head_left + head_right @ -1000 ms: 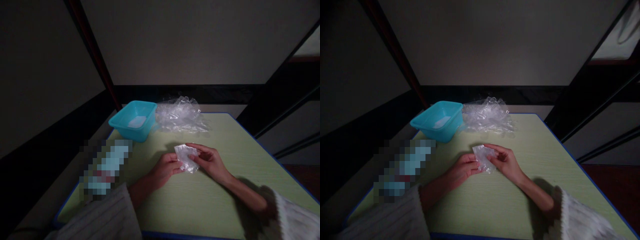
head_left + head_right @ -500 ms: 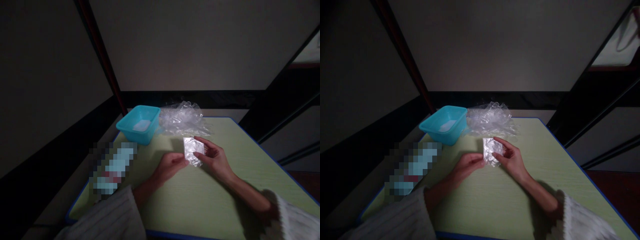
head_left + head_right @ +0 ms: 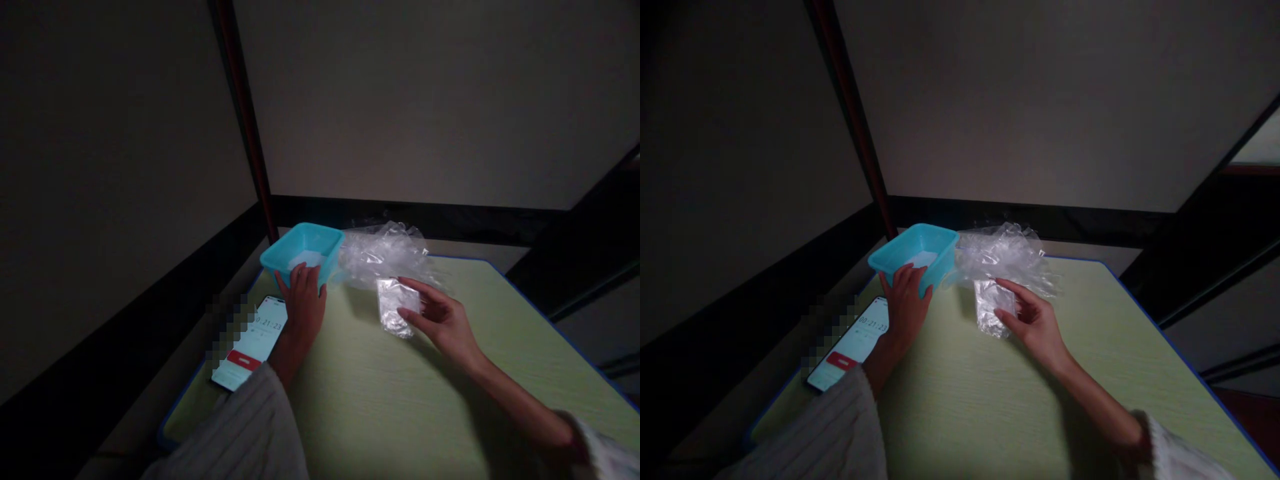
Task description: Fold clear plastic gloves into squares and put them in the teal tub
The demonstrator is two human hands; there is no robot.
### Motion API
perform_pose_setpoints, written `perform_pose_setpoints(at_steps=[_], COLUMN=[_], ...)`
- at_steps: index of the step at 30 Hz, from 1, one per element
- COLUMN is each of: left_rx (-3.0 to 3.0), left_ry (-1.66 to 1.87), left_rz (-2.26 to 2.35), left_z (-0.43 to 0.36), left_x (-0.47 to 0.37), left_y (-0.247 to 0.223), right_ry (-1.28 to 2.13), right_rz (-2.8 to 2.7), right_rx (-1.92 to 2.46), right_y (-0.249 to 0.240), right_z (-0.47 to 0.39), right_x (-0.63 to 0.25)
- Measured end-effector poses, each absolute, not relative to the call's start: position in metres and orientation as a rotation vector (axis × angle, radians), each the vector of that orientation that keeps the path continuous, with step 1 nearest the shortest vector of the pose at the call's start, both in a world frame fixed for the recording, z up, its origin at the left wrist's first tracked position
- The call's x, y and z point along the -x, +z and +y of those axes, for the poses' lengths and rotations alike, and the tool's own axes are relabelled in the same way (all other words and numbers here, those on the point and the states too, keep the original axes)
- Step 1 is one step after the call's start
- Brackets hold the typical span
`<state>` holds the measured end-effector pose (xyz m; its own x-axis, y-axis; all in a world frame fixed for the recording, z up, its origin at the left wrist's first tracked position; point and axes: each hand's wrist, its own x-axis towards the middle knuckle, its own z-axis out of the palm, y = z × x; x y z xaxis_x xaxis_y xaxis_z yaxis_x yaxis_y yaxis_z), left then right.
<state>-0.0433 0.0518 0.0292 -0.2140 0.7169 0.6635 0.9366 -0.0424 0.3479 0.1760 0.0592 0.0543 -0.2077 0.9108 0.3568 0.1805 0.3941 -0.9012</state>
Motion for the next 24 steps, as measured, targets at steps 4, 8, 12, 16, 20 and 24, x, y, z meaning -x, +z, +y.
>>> perform_pose_setpoints(at_steps=[4, 8, 12, 16, 20, 24], left_rx=[1.701, 1.666, 1.685, 1.805, 1.928, 2.033], left_ry=[-1.165, -1.204, -1.265, -1.330, -1.325, -1.359], left_rz=[-1.919, -1.875, -1.765, -1.560, -1.401, -1.250], left_z=[0.055, 0.054, 0.049, 0.038, 0.027, 0.017], left_x=[0.046, 0.045, 0.039, 0.030, 0.020, 0.010], left_y=[0.025, 0.019, 0.015, 0.016, 0.020, 0.021], right_ry=[0.892, 0.876, 0.893, 0.914, 0.900, 0.890], right_rz=[-1.704, -1.722, -1.714, -1.654, -1.587, -1.591], right_rx=[0.933, 0.938, 0.947, 0.908, 0.874, 0.874], right_y=[0.062, 0.064, 0.067, 0.076, 0.089, 0.100], right_z=[0.067, 0.071, 0.072, 0.075, 0.079, 0.083], right_x=[-0.169, -0.166, -0.168, -0.175, -0.186, -0.197])
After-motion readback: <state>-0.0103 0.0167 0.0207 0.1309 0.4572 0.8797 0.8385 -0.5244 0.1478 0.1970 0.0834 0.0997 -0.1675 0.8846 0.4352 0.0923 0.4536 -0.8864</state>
